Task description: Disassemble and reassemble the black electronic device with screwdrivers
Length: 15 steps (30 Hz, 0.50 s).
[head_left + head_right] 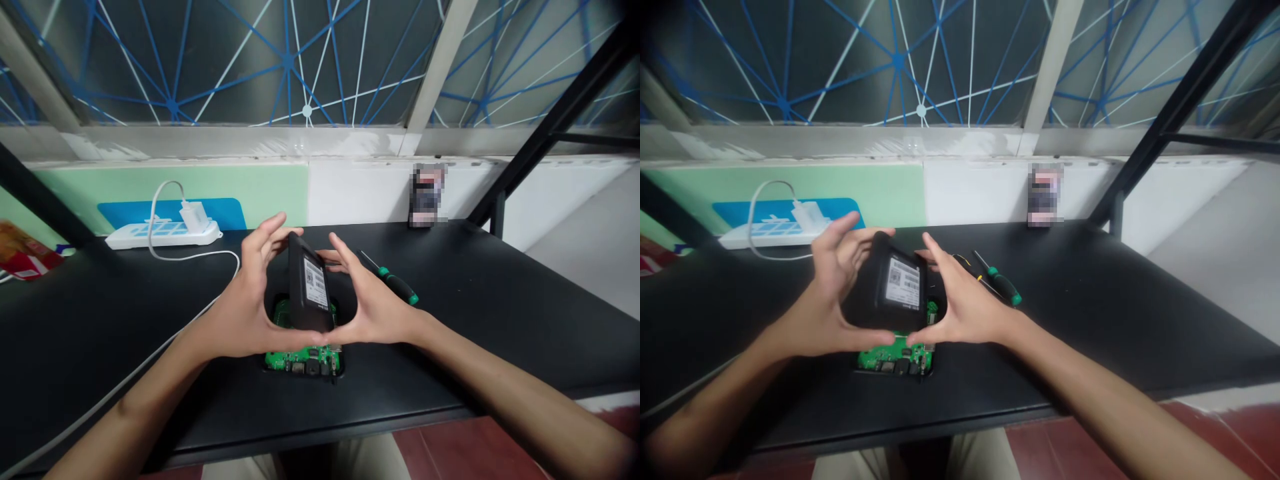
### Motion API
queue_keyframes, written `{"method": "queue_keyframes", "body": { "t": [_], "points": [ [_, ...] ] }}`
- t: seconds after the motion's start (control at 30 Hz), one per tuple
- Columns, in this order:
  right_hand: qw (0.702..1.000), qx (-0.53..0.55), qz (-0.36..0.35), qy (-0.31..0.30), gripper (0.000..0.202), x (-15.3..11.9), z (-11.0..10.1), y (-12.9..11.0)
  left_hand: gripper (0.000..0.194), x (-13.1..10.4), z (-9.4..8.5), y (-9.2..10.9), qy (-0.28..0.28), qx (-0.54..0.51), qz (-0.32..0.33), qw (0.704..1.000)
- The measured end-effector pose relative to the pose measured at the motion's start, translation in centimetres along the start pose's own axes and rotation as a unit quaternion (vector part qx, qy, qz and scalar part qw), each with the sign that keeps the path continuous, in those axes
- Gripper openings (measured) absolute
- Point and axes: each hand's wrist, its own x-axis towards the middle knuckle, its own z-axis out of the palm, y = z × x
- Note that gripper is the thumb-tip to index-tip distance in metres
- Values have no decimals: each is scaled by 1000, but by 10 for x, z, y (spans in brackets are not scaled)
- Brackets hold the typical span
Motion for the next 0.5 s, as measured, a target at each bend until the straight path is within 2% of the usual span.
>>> {"method": "queue_keyframes", "body": {
  "t": [0.23,0.5],
  "points": [
    [999,-26,10,19,141,0,-8,2,123,2,-8,-7,16,20,-23,999],
    [998,-54,5,14,138,0,-18,2,122,0,-15,-14,-34,125,-28,991]
  ]
}}
